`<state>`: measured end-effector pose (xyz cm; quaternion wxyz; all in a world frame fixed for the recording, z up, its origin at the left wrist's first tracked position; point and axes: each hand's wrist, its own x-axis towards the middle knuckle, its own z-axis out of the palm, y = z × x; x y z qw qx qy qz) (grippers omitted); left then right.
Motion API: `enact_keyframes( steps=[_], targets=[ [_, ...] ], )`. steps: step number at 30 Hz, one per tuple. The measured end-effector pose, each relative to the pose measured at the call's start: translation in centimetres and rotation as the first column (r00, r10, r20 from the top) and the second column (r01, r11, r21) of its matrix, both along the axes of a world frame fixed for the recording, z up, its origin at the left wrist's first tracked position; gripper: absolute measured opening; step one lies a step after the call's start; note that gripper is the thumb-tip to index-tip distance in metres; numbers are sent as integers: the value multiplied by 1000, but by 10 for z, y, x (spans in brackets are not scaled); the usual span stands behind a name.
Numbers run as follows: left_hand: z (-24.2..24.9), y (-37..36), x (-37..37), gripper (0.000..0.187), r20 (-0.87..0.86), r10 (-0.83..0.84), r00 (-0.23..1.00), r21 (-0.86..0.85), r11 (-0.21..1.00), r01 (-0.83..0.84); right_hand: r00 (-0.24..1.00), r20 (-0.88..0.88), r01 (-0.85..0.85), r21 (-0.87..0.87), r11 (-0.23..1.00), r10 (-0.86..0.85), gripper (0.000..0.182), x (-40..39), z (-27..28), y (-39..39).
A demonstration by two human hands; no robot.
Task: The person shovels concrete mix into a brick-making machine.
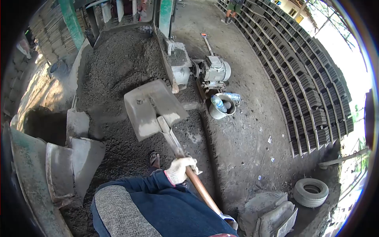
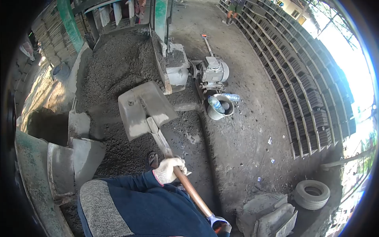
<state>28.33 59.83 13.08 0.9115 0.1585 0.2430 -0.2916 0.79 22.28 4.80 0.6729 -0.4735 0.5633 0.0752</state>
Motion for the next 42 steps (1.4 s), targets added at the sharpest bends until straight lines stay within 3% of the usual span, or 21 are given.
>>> enact_keyframes(
  steps=[2,5,8,11,12,16,17,19,20,21,22,24,26,29,31,34,37,38,39,41,42],
  targets=[
    [-2,-10,-6,4,-111,31,993,111,994,-19,999,-32,38,-10,999,-38,18,-14,9,-2],
    [-13,6,10,3,-65,38,997,10,999,-38,998,-31,51,-8,999,-51,17,-6,19,15],
    [-14,37,52,3,102,-1,995,29,1000,-2,1000,7,28,17,999,-28,17,15,25,44],
    [-14,88,120,15,232,98,968,152,979,-136,994,108,-26,71,997,18,17,63,19,87],
    [-29,116,148,16,406,96,909,177,967,-181,987,159,-53,99,994,37,17,83,13,107],
    [-29,203,259,6,270,78,960,286,945,-157,935,348,-173,269,947,71,15,165,-5,195],
    [-16,223,282,5,319,89,943,308,932,-192,916,396,-164,217,962,67,12,207,34,241],
    [0,257,327,5,247,152,957,420,873,-247,852,469,-217,-88,972,232,13,247,29,281],
    [-5,275,350,5,297,165,941,409,868,-281,831,509,-239,-35,970,223,16,273,68,307],
    [0,284,368,9,330,198,923,497,795,-348,731,521,-349,-268,898,440,20,290,75,312],
    [1,294,385,15,356,231,906,516,760,-396,607,560,-462,-329,824,564,23,302,68,308],
    [4,304,408,23,360,287,888,488,753,-441,481,667,-507,-318,801,569,30,318,112,303],
    [33,282,398,28,338,377,862,467,728,-501,444,810,-452,-166,876,382,32,314,147,276],
    [90,212,315,33,313,355,881,221,875,-431,491,854,-287,-29,958,173,33,276,216,183],
    [119,165,266,32,279,385,880,56,908,-415,440,831,-224,-266,937,341,39,257,261,125],
    [123,126,237,41,251,409,877,-126,913,-389,434,680,10,-659,752,591,47,246,304,70],
    [128,90,211,45,229,407,884,-273,899,-343,379,384,116,-922,369,842,41,254,347,49],
    [127,80,201,45,245,394,886,-373,881,-289,386,367,245,-925,290,846,34,260,351,34],
    [131,67,191,47,302,387,871,-380,887,-263,428,286,457,-887,67,857,31,271,355,4],
    [129,50,171,55,437,365,822,-445,882,-155,352,134,654,-744,-141,926,60,288,407,12],
    [128,44,161,61,618,338,710,-427,902,-57,305,204,776,-619,-119,930,71,300,421,0]
  ],
)
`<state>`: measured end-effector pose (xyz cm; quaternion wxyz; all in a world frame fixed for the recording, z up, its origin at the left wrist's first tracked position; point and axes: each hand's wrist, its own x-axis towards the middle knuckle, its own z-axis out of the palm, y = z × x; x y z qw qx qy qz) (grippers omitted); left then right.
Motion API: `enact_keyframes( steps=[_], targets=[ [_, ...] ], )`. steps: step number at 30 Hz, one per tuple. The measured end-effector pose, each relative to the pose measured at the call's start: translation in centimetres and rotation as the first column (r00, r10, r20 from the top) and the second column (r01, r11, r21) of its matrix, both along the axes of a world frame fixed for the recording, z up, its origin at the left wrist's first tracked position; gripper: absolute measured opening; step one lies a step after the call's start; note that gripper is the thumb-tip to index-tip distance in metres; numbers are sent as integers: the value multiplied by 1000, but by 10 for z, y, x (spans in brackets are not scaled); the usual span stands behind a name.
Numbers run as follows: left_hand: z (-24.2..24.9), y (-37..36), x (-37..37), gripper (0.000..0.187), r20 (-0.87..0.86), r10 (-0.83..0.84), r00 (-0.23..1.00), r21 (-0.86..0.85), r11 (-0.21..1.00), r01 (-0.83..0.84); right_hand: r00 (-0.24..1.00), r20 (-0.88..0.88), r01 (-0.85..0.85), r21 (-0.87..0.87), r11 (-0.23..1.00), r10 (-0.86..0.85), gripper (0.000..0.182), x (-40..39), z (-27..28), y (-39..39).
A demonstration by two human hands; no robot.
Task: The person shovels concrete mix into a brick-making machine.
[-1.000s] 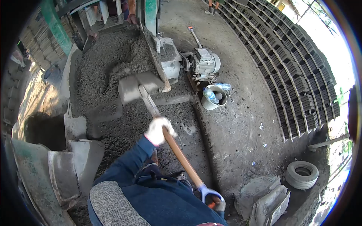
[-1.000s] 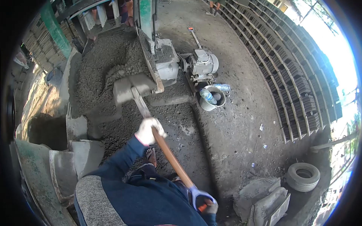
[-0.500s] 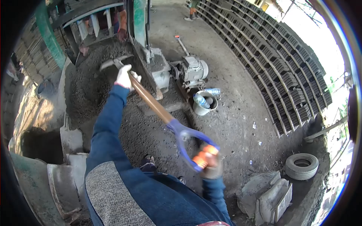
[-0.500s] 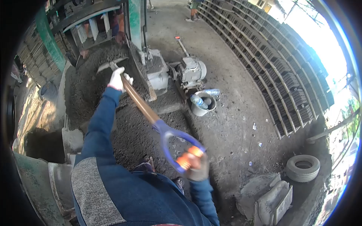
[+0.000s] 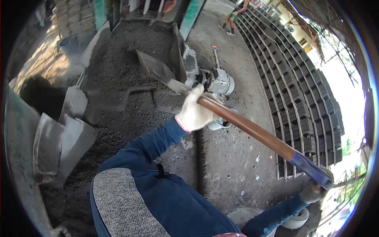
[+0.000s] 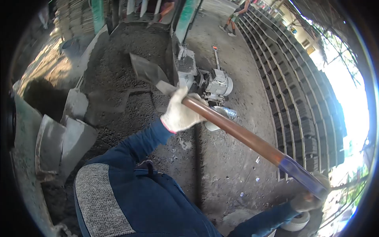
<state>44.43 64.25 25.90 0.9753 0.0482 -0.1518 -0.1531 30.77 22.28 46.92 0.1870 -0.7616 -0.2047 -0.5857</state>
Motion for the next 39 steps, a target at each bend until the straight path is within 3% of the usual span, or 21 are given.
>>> enact_keyframes(
  steps=[1,6,8,10,11,12,13,14,15,16,18,22,25,28,30,31,32,34,36,38,39],
  targets=[
    [-2,-3,-9,63,49,-22,999,13,1000,22,987,127,-102,11,995,99,59,7,29,12],
    [-11,-4,-41,73,321,73,944,5,997,-78,899,411,-47,-251,967,151,42,55,131,123],
    [-8,16,-50,78,184,93,979,-36,995,-88,889,415,-43,-344,938,193,35,77,142,189],
    [-5,59,-44,96,137,231,963,57,969,-241,895,381,-67,-401,914,233,28,98,142,253],
    [18,89,-38,95,-63,286,956,10,958,-286,907,341,-91,-414,906,247,25,107,136,283],
    [7,119,-15,89,-142,405,903,3,913,-409,916,305,-116,-420,900,260,21,114,129,308],
    [-19,161,23,80,-36,452,891,-119,883,-453,926,264,-146,-413,899,271,18,121,118,330],
    [-20,201,47,72,24,448,894,-88,892,-444,934,215,-186,-388,903,285,15,129,104,348],
    [-28,229,66,67,-215,441,871,-67,883,-464,943,154,-226,-348,910,294,12,135,86,360],
    [-34,253,82,63,-295,450,843,32,886,-462,951,95,-255,-293,922,293,9,142,67,369],
    [-61,286,119,57,-416,379,827,54,918,-393,933,-49,-359,-108,927,355,11,156,23,372],
    [-72,297,136,41,-525,441,728,184,894,-408,957,-234,-162,65,985,173,12,164,-60,338],
    [-68,315,151,30,-536,512,671,300,859,-416,905,-363,-133,259,957,224,16,169,-123,335],
    [-118,341,226,25,-496,553,670,262,830,-492,829,-383,-167,526,834,408,19,207,-218,315],
    [-101,293,218,22,-525,637,565,405,770,-493,782,-528,5,537,844,332,15,236,-288,274],
    [-73,258,179,20,-452,610,651,376,792,-481,558,-814,386,424,819,158,14,228,-295,260],
    [-82,238,169,16,-379,553,742,311,831,-461,482,-539,318,842,436,690,11,245,-339,222],
    [-66,180,99,15,-244,455,856,258,882,-395,319,-437,509,827,237,841,6,225,-388,149],
    [-91,127,38,18,61,347,936,379,860,-343,217,-568,618,710,339,794,10,201,-437,85],
    [-154,73,-12,11,183,252,950,253,922,-294,246,-506,752,638,167,826,8,191,-539,-31],
    [-186,43,-39,13,237,208,949,199,946,-257,205,-490,829,547,116,847,9,183,-554,-73]
  ],
)
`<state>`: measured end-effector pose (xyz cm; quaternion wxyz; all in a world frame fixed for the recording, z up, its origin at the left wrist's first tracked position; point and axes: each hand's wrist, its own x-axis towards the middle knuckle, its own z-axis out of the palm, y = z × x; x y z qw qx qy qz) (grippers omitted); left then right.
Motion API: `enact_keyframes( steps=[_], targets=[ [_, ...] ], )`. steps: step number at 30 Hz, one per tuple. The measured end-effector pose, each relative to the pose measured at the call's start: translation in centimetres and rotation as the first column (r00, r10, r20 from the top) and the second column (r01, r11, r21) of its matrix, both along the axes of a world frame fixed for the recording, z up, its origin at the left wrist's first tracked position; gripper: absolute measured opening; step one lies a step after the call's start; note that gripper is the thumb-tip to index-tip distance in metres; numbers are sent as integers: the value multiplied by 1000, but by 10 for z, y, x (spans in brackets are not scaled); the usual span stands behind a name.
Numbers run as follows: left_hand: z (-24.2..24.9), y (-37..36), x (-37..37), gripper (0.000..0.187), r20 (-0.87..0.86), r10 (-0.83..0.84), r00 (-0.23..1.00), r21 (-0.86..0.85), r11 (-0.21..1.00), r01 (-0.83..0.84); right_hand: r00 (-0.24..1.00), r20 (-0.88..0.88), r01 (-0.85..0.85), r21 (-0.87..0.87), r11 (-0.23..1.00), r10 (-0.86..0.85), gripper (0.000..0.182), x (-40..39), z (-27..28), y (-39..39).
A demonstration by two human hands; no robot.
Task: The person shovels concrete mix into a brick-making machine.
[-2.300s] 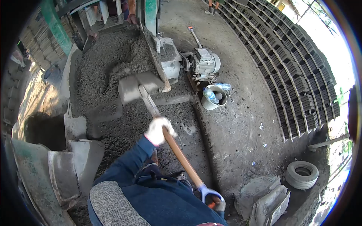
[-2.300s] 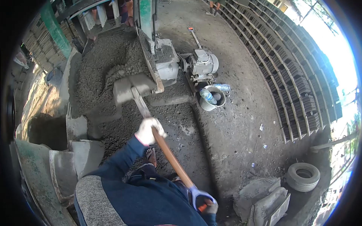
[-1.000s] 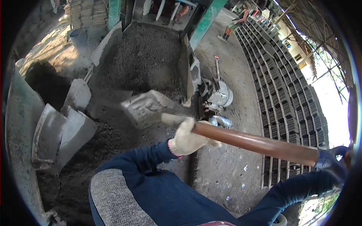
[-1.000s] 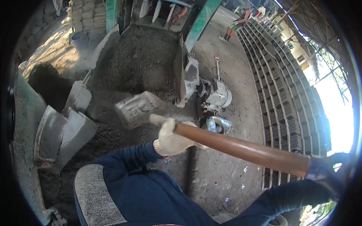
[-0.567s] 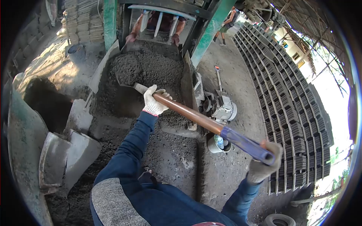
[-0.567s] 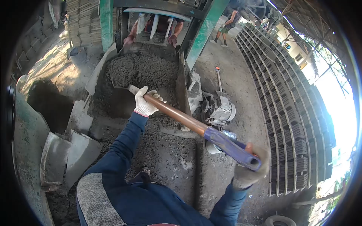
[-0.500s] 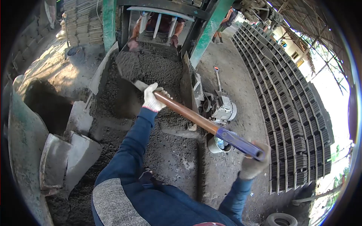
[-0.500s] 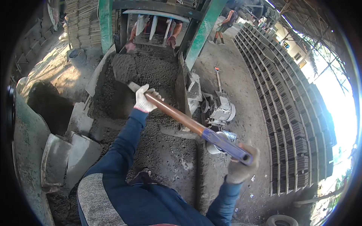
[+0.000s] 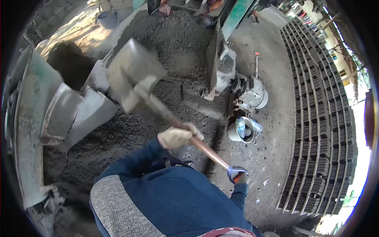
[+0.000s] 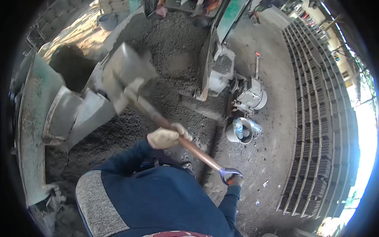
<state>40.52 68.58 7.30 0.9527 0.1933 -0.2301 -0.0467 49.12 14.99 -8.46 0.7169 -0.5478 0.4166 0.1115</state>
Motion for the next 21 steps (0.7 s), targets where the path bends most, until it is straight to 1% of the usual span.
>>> enact_keyframes(
  steps=[1,2,3,4,5,6,8,9,10,11,13,14,15,16,17,18,19,20,21],
  targets=[
    [26,-15,-44,15,-374,20,927,15,1000,-15,992,-125,29,49,998,-22,10,-5,-9,-26],
    [10,-25,-57,14,-536,-16,844,-18,1000,7,971,-202,-146,-62,987,131,11,0,-8,-33],
    [-6,-36,-68,12,-664,-13,747,-127,987,-95,918,-291,-324,-157,933,270,11,0,4,-34],
    [-31,-40,-74,12,-778,-43,626,-183,970,-161,836,-388,-495,-231,838,387,12,-3,15,-31],
    [-59,-40,-76,13,-864,-87,496,-229,945,-235,832,-339,-519,-202,830,438,13,-8,23,-24],
    [-82,-38,-74,13,-909,-34,415,-163,946,-279,830,-278,-539,-174,824,484,14,-13,27,-12],
    [-124,-33,-66,14,-969,66,238,-22,937,-350,808,-175,-583,-92,808,563,16,-23,54,37],
    [-143,-32,-58,16,-978,107,176,35,928,-371,794,-133,-602,-42,797,593,16,-26,67,66],
    [-166,-26,-48,14,-987,94,134,34,918,-394,760,-69,-645,47,763,646,12,-28,67,88],
    [-188,-13,-35,12,-993,78,93,32,909,-417,851,-57,-509,157,846,523,9,-32,46,120],
    [-220,17,-11,12,-966,149,212,45,902,-429,814,-56,-556,217,803,579,7,-35,46,178],
    [-229,33,0,11,-945,184,270,51,899,-436,824,-95,-528,230,817,559,15,-33,44,216],
    [-222,62,22,8,-980,162,117,91,883,-460,838,-83,-502,270,822,539,13,-31,69,281],
    [-226,92,37,9,-969,208,132,120,866,-485,889,-73,-431,204,879,452,12,-27,24,308],
    [-230,122,51,9,-957,253,144,147,847,-510,883,-46,-452,176,874,466,13,-17,5,343],
    [-228,153,65,10,-944,300,135,189,831,-522,903,-92,-405,143,903,420,12,-5,14,395],
    [-225,185,77,11,-929,348,124,235,816,-528,806,-140,-554,161,817,575,16,7,-17,420],
    [-228,216,91,12,-923,374,95,274,808,-522,491,58,-866,-74,494,869,25,20,-28,456],
    [-232,246,107,13,-915,398,65,309,797,-519,-9,28,-788,-616,10,1000,35,37,-37,493]
  ],
)
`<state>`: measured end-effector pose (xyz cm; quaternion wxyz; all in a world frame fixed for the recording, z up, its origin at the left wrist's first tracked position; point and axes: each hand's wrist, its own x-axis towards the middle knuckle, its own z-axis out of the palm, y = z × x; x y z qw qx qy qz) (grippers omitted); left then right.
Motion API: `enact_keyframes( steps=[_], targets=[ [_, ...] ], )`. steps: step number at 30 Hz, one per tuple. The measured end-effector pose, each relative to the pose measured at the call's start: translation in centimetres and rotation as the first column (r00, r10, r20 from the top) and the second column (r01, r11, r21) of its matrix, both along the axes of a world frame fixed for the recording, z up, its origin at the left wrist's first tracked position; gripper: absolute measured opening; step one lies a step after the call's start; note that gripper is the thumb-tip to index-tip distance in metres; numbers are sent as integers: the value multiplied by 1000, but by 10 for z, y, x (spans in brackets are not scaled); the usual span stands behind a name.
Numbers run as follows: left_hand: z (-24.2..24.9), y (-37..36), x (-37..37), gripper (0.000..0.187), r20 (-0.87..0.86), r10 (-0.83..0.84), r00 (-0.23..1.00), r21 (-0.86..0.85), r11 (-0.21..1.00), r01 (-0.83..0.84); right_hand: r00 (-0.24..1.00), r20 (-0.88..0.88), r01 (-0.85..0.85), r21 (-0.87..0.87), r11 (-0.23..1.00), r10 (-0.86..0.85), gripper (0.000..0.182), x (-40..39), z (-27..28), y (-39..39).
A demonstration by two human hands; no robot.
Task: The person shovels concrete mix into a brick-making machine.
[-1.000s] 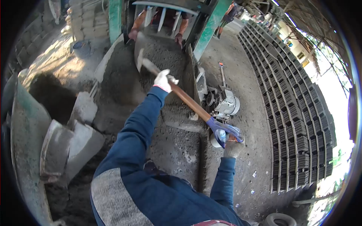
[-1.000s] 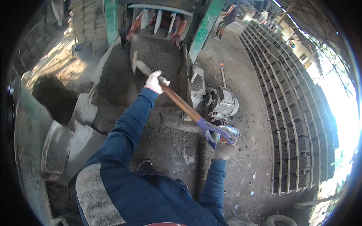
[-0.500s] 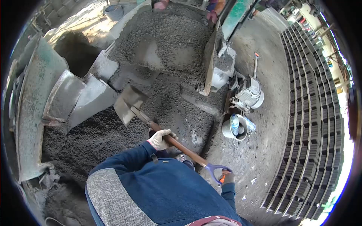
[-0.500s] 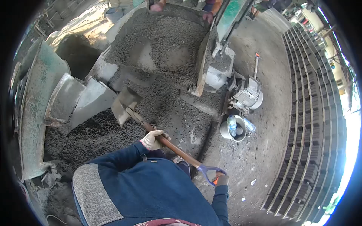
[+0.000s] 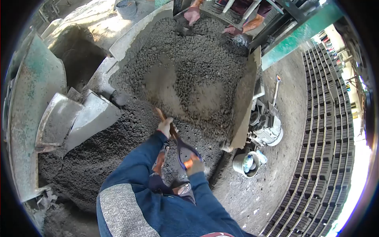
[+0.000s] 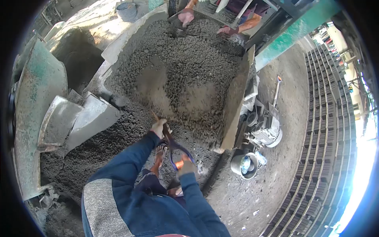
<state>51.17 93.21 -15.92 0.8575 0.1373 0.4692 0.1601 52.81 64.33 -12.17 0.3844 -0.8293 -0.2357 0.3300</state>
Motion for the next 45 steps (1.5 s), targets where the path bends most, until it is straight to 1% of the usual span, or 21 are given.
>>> enact_keyframes(
  steps=[1,3,6,11,12,13,15,18,20,22,23,25,26,28,29,30,33,36,38,43,45],
  targets=[
    [-3,30,15,13,-35,2,999,30,1000,-1,872,447,-194,-58,979,199,44,17,-10,38],
    [-8,65,39,13,-109,-22,994,73,997,31,746,617,-264,-72,962,251,57,43,-9,113],
    [-19,91,61,14,-193,-82,978,125,986,108,882,293,-235,-405,884,369,63,49,10,141],
    [-43,11,82,14,-293,-214,932,92,964,250,905,306,-173,-367,914,294,29,48,59,17],
    [-37,-17,83,14,-301,-247,921,69,958,279,961,-198,167,-148,975,-194,26,48,39,-22],
    [-31,-42,79,14,-309,-273,911,43,953,300,548,-583,685,-99,722,-600,24,47,14,-61],
    [-9,-88,72,15,-307,-327,894,-13,941,339,185,-795,820,-199,536,-578,25,52,101,-50],
    [34,-140,47,15,-279,-355,892,-108,935,338,245,-630,762,-345,548,-737,29,46,116,-117],
    [-49,-190,16,19,-219,-208,953,-31,978,206,312,-356,719,-518,464,-881,34,43,101,-162],
    [-50,-176,-20,17,-440,-250,862,-117,968,221,308,-446,720,-468,512,-840,33,13,95,-132],
    [-44,-149,-41,19,-495,-377,783,130,859,495,173,-658,781,-362,509,-733,30,1,77,-116],
    [-70,-87,-55,21,-650,-224,726,364,747,556,491,-688,659,-108,744,-535,33,-2,25,-64],
    [-87,-50,-52,23,-699,-117,705,438,709,552,991,-135,2,-101,995,-16,34,6,14,-19],
    [-105,26,-41,23,-725,-107,681,411,726,552,506,716,-460,-248,853,481,37,27,7,60],
    [-103,47,-30,22,-688,-205,696,306,788,535,898,303,-300,-103,948,317,37,26,-13,71],
    [-102,51,-20,21,-651,-268,710,227,824,519,991,-118,60,-51,997,-66,38,24,-31,79],
    [-100,3,19,18,-575,-358,735,121,852,510,944,316,-44,-161,986,93,27,37,-22,14],
    [-73,-79,57,15,-457,-428,780,47,864,502,896,-230,379,-49,924,-379,15,64,17,-59],
    [-51,-126,65,13,-349,-475,808,-26,867,498,444,-491,803,-153,576,-749,13,52,90,-55],
    [-30,-200,44,9,5,-368,930,-283,891,354,566,-460,758,-35,651,-684,18,12,165,-89],
    [-41,-223,12,8,172,-271,947,-292,904,312,818,-226,561,107,821,-529,19,-23,181,-128]
  ],
)
